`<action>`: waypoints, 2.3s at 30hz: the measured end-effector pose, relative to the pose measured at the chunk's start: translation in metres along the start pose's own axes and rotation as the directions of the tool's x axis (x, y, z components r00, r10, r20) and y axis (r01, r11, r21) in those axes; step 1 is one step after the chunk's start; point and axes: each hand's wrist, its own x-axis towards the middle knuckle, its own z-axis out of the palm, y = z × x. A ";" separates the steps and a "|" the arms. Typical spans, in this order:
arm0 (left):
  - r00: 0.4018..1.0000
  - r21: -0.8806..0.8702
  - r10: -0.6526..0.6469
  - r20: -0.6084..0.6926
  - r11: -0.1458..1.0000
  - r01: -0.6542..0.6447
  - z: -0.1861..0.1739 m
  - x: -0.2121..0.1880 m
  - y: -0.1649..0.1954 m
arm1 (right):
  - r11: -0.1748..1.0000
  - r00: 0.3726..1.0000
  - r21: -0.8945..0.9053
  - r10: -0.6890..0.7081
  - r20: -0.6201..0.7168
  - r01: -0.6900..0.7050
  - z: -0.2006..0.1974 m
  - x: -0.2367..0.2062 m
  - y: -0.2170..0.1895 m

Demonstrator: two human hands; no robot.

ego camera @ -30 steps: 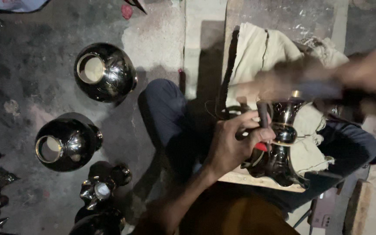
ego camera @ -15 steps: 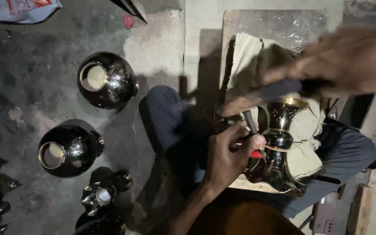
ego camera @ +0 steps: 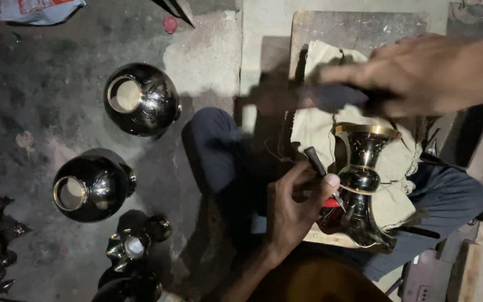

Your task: The person holds a dark metal object on a wooden block and repeatedly strikes it with a wooden mallet. They rotate the object to work different areas while maintaining a steady rhythm.

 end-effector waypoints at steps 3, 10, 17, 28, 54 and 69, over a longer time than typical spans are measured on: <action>0.999 -0.026 0.010 0.034 1.000 -0.009 -0.003 0.002 0.001 | 0.997 0.993 0.029 -0.064 -0.102 0.067 0.022 0.006 0.011; 0.928 -0.226 0.214 0.303 0.963 -0.148 -0.020 0.022 0.017 | 0.604 0.396 0.403 0.153 -0.905 0.687 0.149 0.053 0.064; 0.794 -0.142 0.271 0.544 0.963 -0.231 -0.003 0.054 0.009 | 0.104 0.836 0.970 0.493 -0.243 0.221 0.278 0.066 0.042; 0.743 -0.150 0.194 0.641 0.981 -0.127 -0.006 0.061 0.016 | 0.397 0.466 0.785 0.643 -0.608 0.476 0.283 0.049 0.028; 0.525 -0.208 0.367 0.768 0.918 -0.339 0.006 0.087 -0.008 | 0.451 0.602 0.801 0.532 -0.595 0.394 0.281 0.011 0.011; 0.380 -0.331 0.405 0.831 0.911 -0.247 0.006 0.095 0.001 | 0.437 0.630 0.848 0.577 -0.520 0.299 0.321 -0.014 -0.018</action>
